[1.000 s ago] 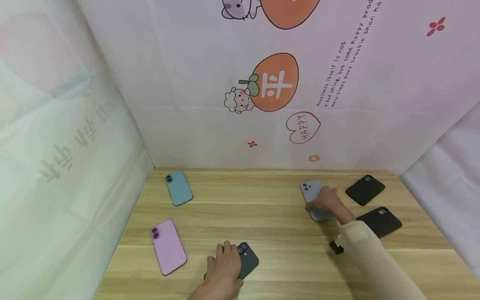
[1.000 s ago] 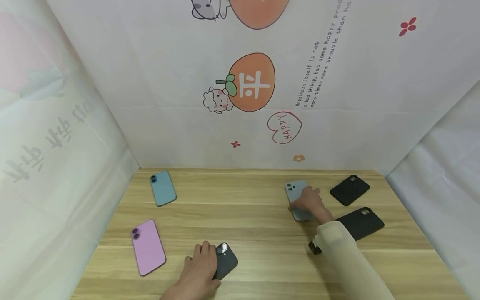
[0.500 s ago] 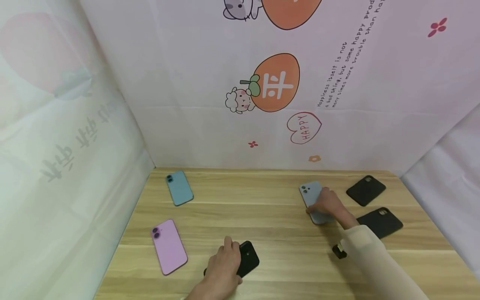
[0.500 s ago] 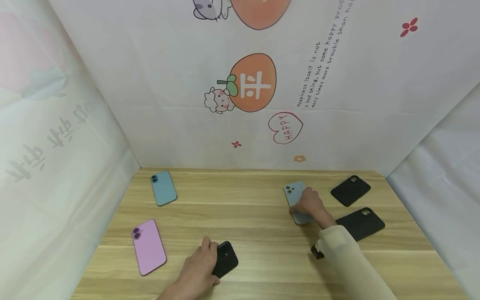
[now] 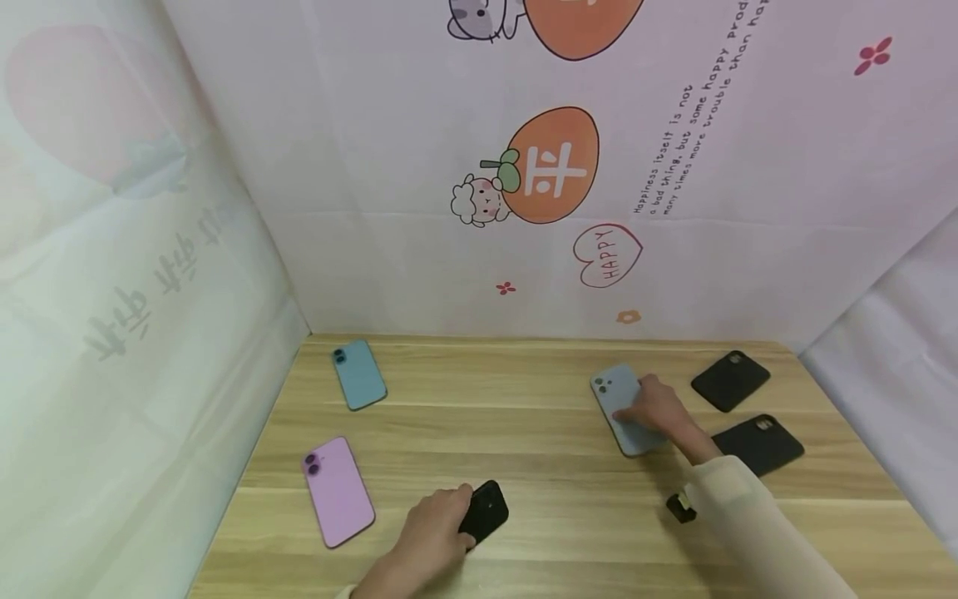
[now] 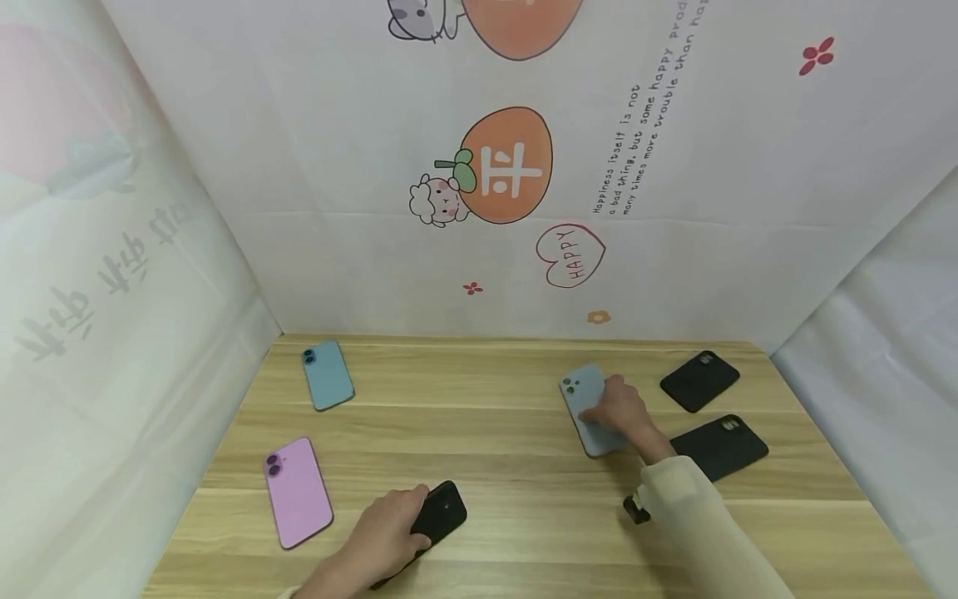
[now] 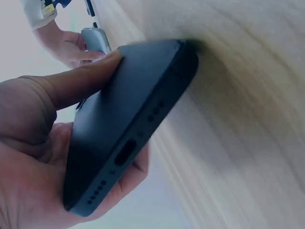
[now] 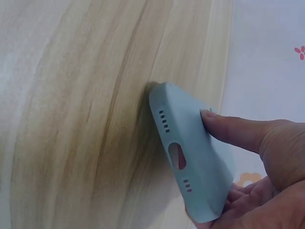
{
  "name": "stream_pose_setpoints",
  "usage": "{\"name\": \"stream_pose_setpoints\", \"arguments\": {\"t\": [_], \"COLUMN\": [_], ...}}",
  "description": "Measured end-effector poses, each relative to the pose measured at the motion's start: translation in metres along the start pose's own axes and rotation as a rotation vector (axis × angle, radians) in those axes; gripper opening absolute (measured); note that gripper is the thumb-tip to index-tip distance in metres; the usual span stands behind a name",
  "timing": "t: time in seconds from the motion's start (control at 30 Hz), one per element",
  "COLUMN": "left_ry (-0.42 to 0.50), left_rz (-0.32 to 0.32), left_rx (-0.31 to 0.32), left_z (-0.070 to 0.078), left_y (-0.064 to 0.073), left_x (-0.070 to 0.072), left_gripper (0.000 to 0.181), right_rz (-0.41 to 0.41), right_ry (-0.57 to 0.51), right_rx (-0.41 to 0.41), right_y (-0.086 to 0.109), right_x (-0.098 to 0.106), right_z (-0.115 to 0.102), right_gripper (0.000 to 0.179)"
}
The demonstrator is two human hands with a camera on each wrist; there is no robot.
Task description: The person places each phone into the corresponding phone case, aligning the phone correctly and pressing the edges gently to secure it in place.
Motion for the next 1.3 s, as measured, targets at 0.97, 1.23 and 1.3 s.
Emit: {"name": "stream_pose_setpoints", "arguments": {"t": [0.97,1.23,1.3], "left_ry": [1.374,1.508,1.517], "left_rz": [-0.039,-0.054,-0.059], "left_rx": [-0.125,-0.152,-0.146], "left_z": [-0.021,-0.014,-0.012], "left_y": [-0.017,-0.028,-0.03], "left_x": [0.016,0.014,0.014], "left_gripper": [0.055,0.057,0.058], "right_rz": [-0.159,-0.173,-0.164], "right_ry": [-0.543,-0.61,-0.605], "right_rx": [0.258,0.37,0.38], "right_y": [0.049,0.07,0.075], "right_x": [-0.007,-0.015,-0.017], "right_z": [-0.05,-0.079,-0.087], "right_gripper": [0.041,0.036,0.031]}}
Point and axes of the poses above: each hand's wrist, its own y-axis away from the middle knuckle, its own x-axis out of the back of the hand, z = x × y, the point moved 1 cm from there along -y, towards the middle knuckle, and after that the axes turned 12 degrees about -z, right-handed, at the moved point
